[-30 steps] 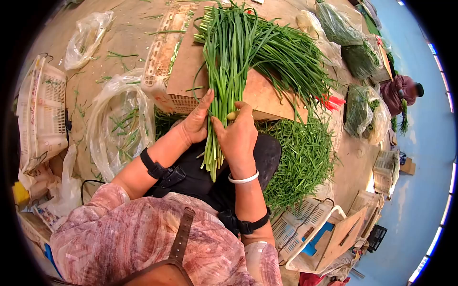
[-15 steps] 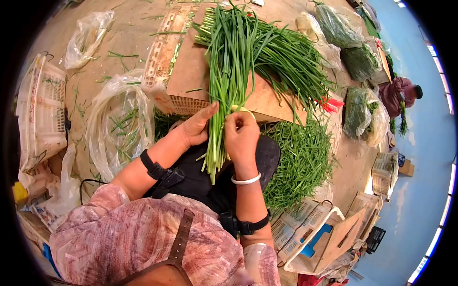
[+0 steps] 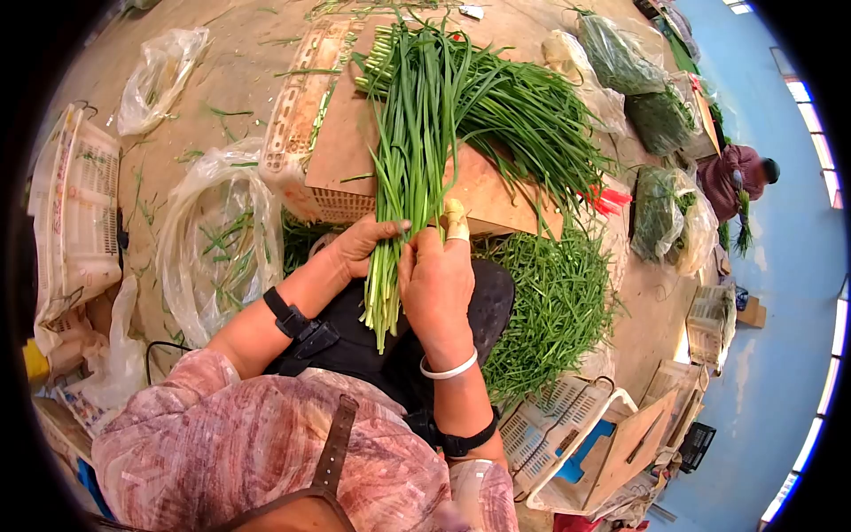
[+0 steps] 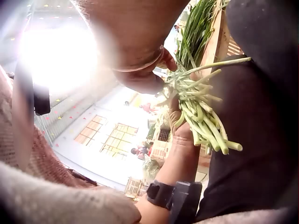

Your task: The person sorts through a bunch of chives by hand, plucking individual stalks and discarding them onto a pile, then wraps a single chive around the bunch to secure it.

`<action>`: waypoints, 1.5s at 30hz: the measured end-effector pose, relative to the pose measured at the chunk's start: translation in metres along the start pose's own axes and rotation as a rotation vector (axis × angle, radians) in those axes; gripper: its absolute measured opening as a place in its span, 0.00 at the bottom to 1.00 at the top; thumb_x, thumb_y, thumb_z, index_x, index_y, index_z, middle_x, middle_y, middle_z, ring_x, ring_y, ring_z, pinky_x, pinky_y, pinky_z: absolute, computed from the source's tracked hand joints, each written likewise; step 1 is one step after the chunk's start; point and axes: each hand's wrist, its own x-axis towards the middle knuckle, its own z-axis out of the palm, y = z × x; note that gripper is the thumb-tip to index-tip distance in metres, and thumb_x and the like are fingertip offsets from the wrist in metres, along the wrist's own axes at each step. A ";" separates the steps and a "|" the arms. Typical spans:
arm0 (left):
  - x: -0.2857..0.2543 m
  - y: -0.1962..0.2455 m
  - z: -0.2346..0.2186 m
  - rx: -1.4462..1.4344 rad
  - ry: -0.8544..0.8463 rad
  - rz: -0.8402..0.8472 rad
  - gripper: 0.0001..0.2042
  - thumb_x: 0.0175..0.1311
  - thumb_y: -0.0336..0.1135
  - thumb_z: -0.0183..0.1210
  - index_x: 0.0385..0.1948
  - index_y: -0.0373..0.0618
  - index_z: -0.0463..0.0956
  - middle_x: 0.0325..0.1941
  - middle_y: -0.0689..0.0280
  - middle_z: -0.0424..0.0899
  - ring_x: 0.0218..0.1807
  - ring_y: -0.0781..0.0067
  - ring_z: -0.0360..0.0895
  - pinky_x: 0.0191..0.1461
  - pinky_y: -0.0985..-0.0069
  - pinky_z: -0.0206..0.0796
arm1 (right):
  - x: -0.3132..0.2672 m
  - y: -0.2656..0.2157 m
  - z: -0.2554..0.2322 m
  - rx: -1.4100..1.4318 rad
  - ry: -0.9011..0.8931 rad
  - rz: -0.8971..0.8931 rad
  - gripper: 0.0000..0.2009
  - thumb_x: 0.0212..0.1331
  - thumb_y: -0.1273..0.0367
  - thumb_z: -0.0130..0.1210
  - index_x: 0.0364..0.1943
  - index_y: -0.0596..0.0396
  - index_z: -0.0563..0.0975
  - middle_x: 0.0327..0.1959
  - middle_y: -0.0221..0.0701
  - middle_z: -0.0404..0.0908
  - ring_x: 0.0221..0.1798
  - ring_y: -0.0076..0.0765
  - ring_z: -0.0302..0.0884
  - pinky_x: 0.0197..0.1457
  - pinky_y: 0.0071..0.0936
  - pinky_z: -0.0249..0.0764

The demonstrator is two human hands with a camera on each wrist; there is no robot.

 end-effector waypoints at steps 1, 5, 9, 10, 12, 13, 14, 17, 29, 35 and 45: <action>0.000 0.000 -0.001 0.017 0.022 0.001 0.18 0.56 0.29 0.61 0.49 0.38 0.70 0.44 0.58 0.79 0.47 0.65 0.78 0.51 0.67 0.73 | -0.002 -0.003 0.000 -0.002 0.005 0.000 0.05 0.47 0.76 0.58 0.27 0.58 0.73 0.58 0.56 0.63 0.42 0.53 0.74 0.43 0.36 0.73; 0.001 0.001 -0.005 -0.016 0.041 -0.036 0.18 0.56 0.32 0.61 0.47 0.39 0.71 0.44 0.60 0.79 0.46 0.68 0.77 0.51 0.68 0.72 | -0.009 -0.016 0.011 -0.025 0.131 -0.332 0.06 0.43 0.77 0.57 0.25 0.64 0.72 0.53 0.53 0.69 0.50 0.57 0.70 0.53 0.41 0.69; 0.002 0.001 -0.005 0.069 -0.072 -0.018 0.15 0.55 0.33 0.62 0.43 0.39 0.73 0.40 0.62 0.80 0.41 0.70 0.78 0.44 0.72 0.74 | -0.006 -0.028 0.013 -0.020 0.125 -0.376 0.08 0.42 0.77 0.57 0.28 0.64 0.73 0.49 0.47 0.72 0.49 0.56 0.70 0.51 0.41 0.70; 0.000 0.001 -0.005 0.122 -0.082 -0.017 0.15 0.54 0.33 0.63 0.42 0.39 0.73 0.39 0.62 0.80 0.39 0.71 0.79 0.42 0.74 0.75 | -0.003 -0.034 0.010 0.077 0.107 -0.386 0.08 0.42 0.77 0.57 0.29 0.63 0.72 0.48 0.47 0.73 0.48 0.54 0.71 0.50 0.40 0.70; -0.005 -0.002 -0.002 0.133 0.036 -0.052 0.15 0.53 0.32 0.64 0.42 0.40 0.73 0.38 0.63 0.80 0.40 0.72 0.78 0.42 0.75 0.74 | -0.002 -0.043 0.011 0.379 -0.017 -0.321 0.08 0.42 0.78 0.56 0.30 0.61 0.72 0.43 0.45 0.75 0.41 0.48 0.73 0.45 0.37 0.71; -0.007 -0.003 0.001 0.140 0.154 -0.088 0.15 0.53 0.32 0.64 0.42 0.40 0.73 0.38 0.63 0.80 0.40 0.72 0.78 0.42 0.76 0.74 | -0.001 -0.049 0.009 0.379 -0.014 -0.323 0.08 0.42 0.78 0.56 0.30 0.61 0.72 0.43 0.45 0.75 0.41 0.48 0.73 0.45 0.37 0.71; -0.008 -0.004 0.004 0.148 0.270 -0.127 0.15 0.52 0.31 0.64 0.42 0.40 0.73 0.37 0.63 0.79 0.41 0.73 0.78 0.42 0.76 0.74 | 0.001 -0.059 0.003 0.556 -0.192 -0.246 0.08 0.43 0.79 0.56 0.29 0.60 0.72 0.41 0.44 0.76 0.37 0.46 0.74 0.43 0.35 0.71; 0.001 -0.003 0.022 0.372 0.274 -0.011 0.16 0.51 0.28 0.64 0.43 0.41 0.73 0.37 0.63 0.80 0.40 0.72 0.79 0.41 0.76 0.75 | 0.015 -0.077 -0.017 1.028 -0.366 -0.186 0.05 0.48 0.80 0.54 0.29 0.60 0.71 0.32 0.37 0.77 0.31 0.30 0.76 0.36 0.22 0.72; 0.002 0.006 0.023 0.439 0.340 -0.033 0.13 0.50 0.23 0.62 0.39 0.39 0.73 0.30 0.61 0.80 0.29 0.69 0.80 0.32 0.73 0.77 | 0.075 0.107 -0.265 1.502 0.313 -0.269 0.07 0.55 0.71 0.52 0.32 0.63 0.73 0.62 0.58 0.59 0.68 0.50 0.57 0.42 0.25 0.68; -0.002 0.015 0.004 0.131 -0.063 -0.143 0.27 0.53 0.37 0.65 0.53 0.38 0.66 0.45 0.57 0.78 0.46 0.63 0.78 0.50 0.64 0.74 | 0.083 0.114 -0.274 1.507 0.169 -0.201 0.07 0.53 0.74 0.53 0.34 0.65 0.73 0.61 0.55 0.62 0.65 0.47 0.61 0.42 0.27 0.66; -0.006 0.003 0.027 0.427 0.080 0.020 0.24 0.50 0.37 0.67 0.48 0.39 0.70 0.42 0.65 0.79 0.42 0.72 0.77 0.47 0.71 0.72 | 0.154 0.093 -0.294 1.155 0.088 -0.375 0.13 0.56 0.68 0.51 0.38 0.65 0.77 0.62 0.54 0.61 0.67 0.53 0.57 0.53 0.27 0.68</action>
